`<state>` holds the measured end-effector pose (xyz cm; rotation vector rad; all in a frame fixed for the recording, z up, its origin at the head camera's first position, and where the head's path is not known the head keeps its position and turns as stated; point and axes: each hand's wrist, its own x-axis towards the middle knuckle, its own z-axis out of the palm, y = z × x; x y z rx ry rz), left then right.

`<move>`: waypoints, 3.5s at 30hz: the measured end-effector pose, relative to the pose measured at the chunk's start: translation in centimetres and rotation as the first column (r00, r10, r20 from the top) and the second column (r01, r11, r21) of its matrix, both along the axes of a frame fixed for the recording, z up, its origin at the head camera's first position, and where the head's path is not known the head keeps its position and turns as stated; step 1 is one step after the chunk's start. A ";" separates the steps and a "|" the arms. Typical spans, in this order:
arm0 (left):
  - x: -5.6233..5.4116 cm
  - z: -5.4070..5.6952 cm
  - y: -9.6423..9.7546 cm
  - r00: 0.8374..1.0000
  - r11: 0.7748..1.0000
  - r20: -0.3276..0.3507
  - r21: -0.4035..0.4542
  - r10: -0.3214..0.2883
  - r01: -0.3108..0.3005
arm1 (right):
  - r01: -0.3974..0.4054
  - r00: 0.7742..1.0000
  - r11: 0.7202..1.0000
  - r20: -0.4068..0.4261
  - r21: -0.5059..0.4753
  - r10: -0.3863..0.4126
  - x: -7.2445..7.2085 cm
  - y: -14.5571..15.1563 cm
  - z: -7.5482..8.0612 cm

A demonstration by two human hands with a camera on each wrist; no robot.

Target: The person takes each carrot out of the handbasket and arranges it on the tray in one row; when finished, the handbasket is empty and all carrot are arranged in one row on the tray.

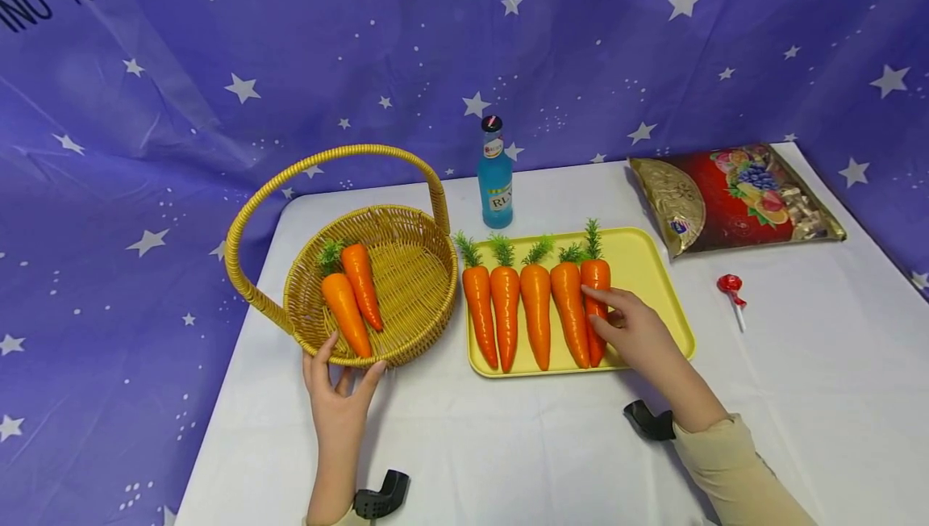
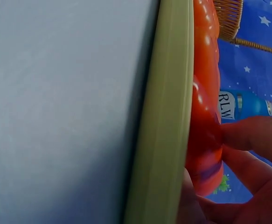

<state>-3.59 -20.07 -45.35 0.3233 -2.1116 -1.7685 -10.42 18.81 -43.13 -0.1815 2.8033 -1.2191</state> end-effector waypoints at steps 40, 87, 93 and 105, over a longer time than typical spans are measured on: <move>0.0 -0.1 -0.2 0.999 1.000 0.029 0.002 0.013 -0.013 | -0.148 0.982 0.984 -0.137 -0.099 0.134 -2.8 -5.4 5.0; -0.1 0.0 -0.2 0.999 1.000 0.037 -0.029 0.007 -0.006 | -0.465 0.849 0.865 0.180 -0.187 0.496 -8.5 -26.6 3.7; -0.1 0.1 -0.3 0.999 1.000 0.036 -0.031 0.005 -0.004 | -0.469 0.840 0.862 0.204 -0.191 0.502 -8.9 -27.2 3.6; -0.1 -0.1 -0.2 1.000 0.999 0.026 -0.038 -0.005 0.006 | -0.527 0.780 0.820 0.257 -0.225 0.571 -9.2 -28.3 2.9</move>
